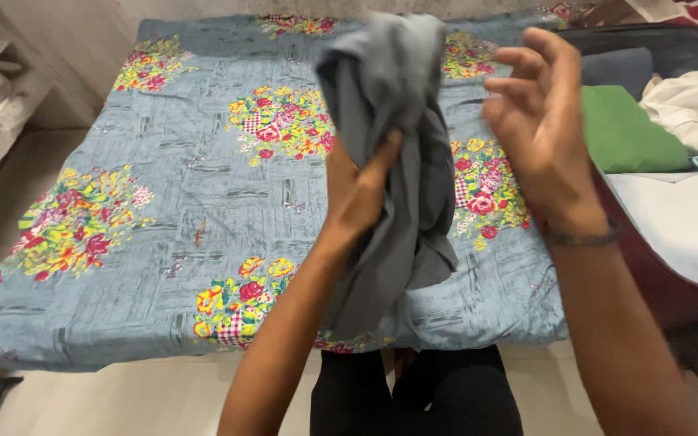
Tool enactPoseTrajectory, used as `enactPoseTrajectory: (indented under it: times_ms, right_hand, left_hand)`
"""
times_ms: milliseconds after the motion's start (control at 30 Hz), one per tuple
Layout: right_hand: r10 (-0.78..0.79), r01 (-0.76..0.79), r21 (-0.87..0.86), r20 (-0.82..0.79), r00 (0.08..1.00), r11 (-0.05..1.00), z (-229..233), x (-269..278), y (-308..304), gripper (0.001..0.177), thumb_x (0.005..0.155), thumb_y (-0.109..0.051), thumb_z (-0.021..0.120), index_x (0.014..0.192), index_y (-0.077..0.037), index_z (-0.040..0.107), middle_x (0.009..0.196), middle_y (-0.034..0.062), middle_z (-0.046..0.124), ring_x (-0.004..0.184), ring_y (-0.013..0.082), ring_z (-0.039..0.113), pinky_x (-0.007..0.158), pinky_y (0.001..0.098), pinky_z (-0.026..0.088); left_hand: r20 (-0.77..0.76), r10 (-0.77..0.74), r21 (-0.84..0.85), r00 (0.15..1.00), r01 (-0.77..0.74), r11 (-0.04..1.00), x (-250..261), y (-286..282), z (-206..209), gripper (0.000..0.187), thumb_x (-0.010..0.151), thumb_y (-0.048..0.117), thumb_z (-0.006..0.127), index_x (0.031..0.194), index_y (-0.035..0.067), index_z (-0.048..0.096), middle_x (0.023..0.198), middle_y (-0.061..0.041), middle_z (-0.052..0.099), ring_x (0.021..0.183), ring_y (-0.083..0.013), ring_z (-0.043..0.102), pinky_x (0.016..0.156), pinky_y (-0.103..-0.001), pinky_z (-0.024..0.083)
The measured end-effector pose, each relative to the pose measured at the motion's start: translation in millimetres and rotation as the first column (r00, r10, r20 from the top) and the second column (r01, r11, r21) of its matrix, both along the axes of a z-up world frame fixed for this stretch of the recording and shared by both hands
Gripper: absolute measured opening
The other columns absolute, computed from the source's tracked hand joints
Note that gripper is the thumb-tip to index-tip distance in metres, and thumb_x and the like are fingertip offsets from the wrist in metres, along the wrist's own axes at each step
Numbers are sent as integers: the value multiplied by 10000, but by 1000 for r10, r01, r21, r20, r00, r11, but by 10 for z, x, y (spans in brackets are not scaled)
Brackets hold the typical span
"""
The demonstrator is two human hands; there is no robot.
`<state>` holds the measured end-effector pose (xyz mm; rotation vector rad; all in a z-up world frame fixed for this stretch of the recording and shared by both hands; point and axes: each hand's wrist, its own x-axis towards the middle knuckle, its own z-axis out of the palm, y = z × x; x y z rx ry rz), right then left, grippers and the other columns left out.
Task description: The person takes a pair of grey trousers and a pair of denim jeans from a suitcase and folds them one by one on a bed.
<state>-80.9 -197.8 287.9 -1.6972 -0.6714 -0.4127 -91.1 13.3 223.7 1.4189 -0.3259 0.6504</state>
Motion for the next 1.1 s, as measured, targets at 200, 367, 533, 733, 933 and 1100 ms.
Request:
enactPoseTrajectory:
  times_ms: [200, 367, 533, 733, 933, 1100]
  right_hand:
    - [42, 51, -388, 227, 973, 920, -864, -159, 548, 1452, 593, -371, 1009, 1576, 49, 26, 1585, 267, 251, 1479, 427, 309, 1195, 485, 299]
    - [39, -40, -91, -15, 999, 995, -935, -220, 935, 1031, 698, -226, 955, 1499, 22, 356, 1421, 171, 572, 1334, 256, 579, 1154, 388, 459]
    - [39, -44, -62, -79, 996, 997, -940, -197, 1196, 910, 682, -218, 951, 1411, 26, 465, 1284, 127, 657, 1190, 199, 655, 1060, 344, 527]
    - [98, -106, -78, -93, 991, 991, -1016, -120, 1717, 897, 699, -250, 946, 1391, 45, 456, 1270, 150, 655, 1182, 191, 651, 1041, 337, 528]
    - [313, -313, 24, -176, 933, 949, -1126, -213, 2302, 825, 831, -282, 875, 1445, 36, 425, 1359, 147, 611, 1263, 197, 624, 1096, 339, 503]
    - [242, -272, -237, -148, 959, 933, -1215, -152, 2659, 928, 801, -362, 860, 1528, -6, 407, 1393, 217, 548, 1332, 289, 547, 1151, 390, 440]
  left_hand:
    - [-8, 200, -308, 980, -192, 932, 346, 125, 142, 450, 975, 241, 698, 1251, -113, 663, 1264, -158, 722, 1167, -271, 693, 1058, -347, 505]
    - [-168, 187, -276, 968, -228, 934, 275, 416, 95, 591, 970, 400, 673, 1259, -114, 634, 1224, -153, 720, 1131, -243, 678, 1013, -355, 509]
    - [-343, 354, 191, 870, -305, 933, -342, 793, -213, 695, 997, 564, 502, 1295, -53, 622, 1183, -205, 733, 1155, -313, 685, 1008, -387, 496]
    - [-23, 551, 338, 834, -512, 789, -1060, 849, -627, 753, 1050, 418, 562, 1544, -97, 323, 1508, -331, 447, 1396, -467, 462, 1134, -496, 371]
    - [-61, 717, 252, 694, -684, 684, -998, 1153, -909, 531, 1060, 257, 528, 1490, -44, 449, 1455, -270, 548, 1359, -419, 550, 1139, -457, 430]
    - [39, 841, 262, 540, -818, 512, -880, 1451, -1078, 436, 1054, 156, 580, 1429, -57, 516, 1397, -265, 585, 1342, -439, 555, 1150, -475, 424]
